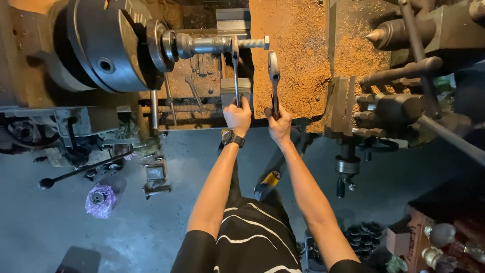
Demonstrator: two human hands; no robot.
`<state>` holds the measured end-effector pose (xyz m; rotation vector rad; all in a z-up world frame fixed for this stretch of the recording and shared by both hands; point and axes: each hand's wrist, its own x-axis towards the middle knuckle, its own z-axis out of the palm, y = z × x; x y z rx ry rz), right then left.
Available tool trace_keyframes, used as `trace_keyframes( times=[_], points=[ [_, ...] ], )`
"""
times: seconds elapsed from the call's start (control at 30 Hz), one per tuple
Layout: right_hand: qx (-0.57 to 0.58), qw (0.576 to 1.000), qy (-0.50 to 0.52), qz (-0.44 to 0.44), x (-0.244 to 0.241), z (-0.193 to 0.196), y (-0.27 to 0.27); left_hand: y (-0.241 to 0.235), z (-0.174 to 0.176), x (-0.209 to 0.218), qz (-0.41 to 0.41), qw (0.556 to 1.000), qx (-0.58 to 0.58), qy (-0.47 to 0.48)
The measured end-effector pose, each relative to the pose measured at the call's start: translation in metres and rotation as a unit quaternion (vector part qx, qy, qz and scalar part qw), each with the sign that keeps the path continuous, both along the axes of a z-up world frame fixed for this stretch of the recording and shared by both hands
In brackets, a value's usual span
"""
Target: The person operates a metal lathe using two wrenches to tighten and adjust a threaded rod held in the chuck. They repeatedly reposition the wrenches and rotate the rod while the machine runs, occasionally pausing to reposition their hands.
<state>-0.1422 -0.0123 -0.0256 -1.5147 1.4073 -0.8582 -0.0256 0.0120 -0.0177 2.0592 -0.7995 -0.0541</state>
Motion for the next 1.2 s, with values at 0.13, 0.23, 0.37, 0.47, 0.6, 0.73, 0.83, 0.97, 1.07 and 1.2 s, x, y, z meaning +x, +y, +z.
trace_keyframes(
  times=[0.13,0.23,0.37,0.47,0.6,0.73,0.83,0.97,1.07,1.2],
  points=[
    [-0.001,1.000,0.008,-0.005,0.001,0.009,0.001,-0.002,-0.004,0.000,0.002,1.000,-0.008,0.009],
    [-0.017,1.000,0.012,-0.014,-0.006,0.010,0.007,0.000,-0.003,0.001,-0.001,1.000,-0.005,0.019],
    [0.004,0.996,0.020,-0.085,-0.016,0.037,0.022,-0.001,0.008,0.002,-0.010,1.000,-0.001,0.020],
    [0.066,0.992,0.005,-0.104,0.008,0.114,0.023,0.000,0.006,0.000,-0.012,1.000,-0.006,0.025],
    [0.109,0.991,0.012,-0.077,-0.012,0.030,0.016,0.003,0.004,0.000,-0.009,0.999,-0.019,0.028],
    [0.050,0.994,0.052,-0.085,0.017,0.010,-0.004,0.000,0.000,0.002,-0.004,0.999,-0.033,0.014],
    [0.026,0.994,0.090,-0.058,0.018,-0.006,-0.009,0.003,-0.004,0.000,0.006,1.000,-0.009,0.011],
    [0.011,0.997,0.070,-0.036,0.028,0.000,-0.020,-0.001,0.003,0.001,0.001,1.000,-0.013,-0.003],
    [-0.004,0.998,0.060,-0.036,0.036,0.002,-0.020,0.001,0.000,0.003,-0.005,1.000,-0.012,-0.018],
    [-0.008,0.998,0.048,-0.042,0.041,0.002,-0.016,0.002,-0.008,0.005,-0.021,0.999,-0.005,-0.026]
  ],
)
